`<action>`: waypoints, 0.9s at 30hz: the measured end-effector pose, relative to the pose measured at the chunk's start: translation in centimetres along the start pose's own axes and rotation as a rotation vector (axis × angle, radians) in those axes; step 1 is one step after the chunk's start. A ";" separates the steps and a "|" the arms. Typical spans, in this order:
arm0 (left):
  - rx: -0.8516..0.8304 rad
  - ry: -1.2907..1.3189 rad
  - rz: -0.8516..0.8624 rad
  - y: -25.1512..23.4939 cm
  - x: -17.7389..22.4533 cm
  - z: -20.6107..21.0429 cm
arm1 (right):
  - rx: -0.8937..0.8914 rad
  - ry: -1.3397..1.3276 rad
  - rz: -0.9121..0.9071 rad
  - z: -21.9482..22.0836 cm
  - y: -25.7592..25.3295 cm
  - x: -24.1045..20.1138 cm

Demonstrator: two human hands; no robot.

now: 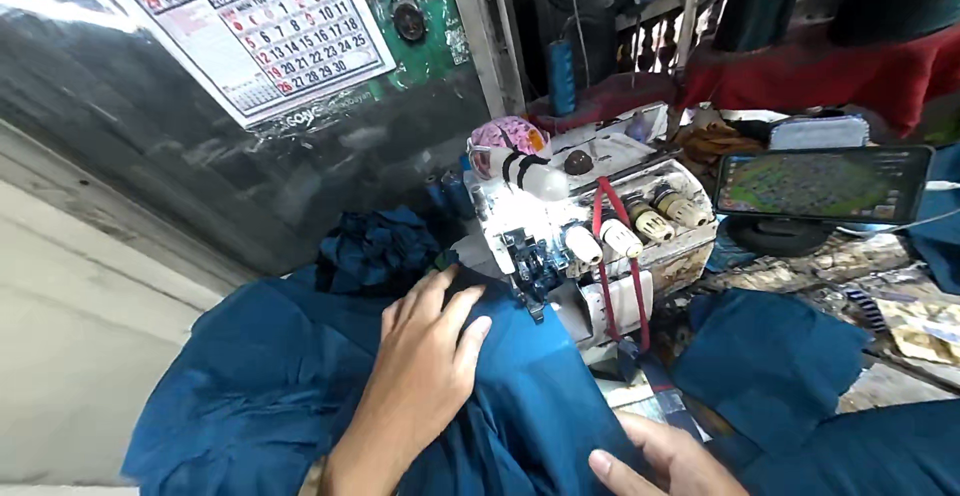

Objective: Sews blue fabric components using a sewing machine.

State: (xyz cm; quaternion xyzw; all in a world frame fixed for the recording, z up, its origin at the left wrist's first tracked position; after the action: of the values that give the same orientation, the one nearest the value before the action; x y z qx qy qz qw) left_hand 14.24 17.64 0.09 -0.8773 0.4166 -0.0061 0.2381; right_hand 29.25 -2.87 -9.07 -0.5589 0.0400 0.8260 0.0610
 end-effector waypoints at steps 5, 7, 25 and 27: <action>-0.099 0.302 0.064 4.7 0.8 -5.9 | 0.079 0.123 0.077 -1.2 1.3 -0.1; -0.206 0.298 0.183 6.3 1.9 -5.5 | 0.092 0.196 0.038 -1.6 1.4 -0.3; -0.079 0.553 0.267 7.5 5.2 -5.3 | -0.219 0.035 -0.230 3.5 2.5 1.2; -0.026 0.568 0.233 7.0 5.2 -4.5 | -0.215 0.035 -0.167 2.9 2.7 1.5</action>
State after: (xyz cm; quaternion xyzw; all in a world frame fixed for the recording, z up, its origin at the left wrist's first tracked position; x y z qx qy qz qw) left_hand 11.65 8.20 0.12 -0.7896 0.5646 -0.2186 0.0999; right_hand 25.64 -5.09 -9.44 -0.5781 -0.0943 0.8076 0.0685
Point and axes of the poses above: each hand's wrist, its own y-axis away from the middle knuckle, its own z-axis out of the palm, x = y × z, the point moved 4 cm from there along -y, towards the middle knuckle, and after that the axes turned 15 degrees about -y, right-handed, at the moved point
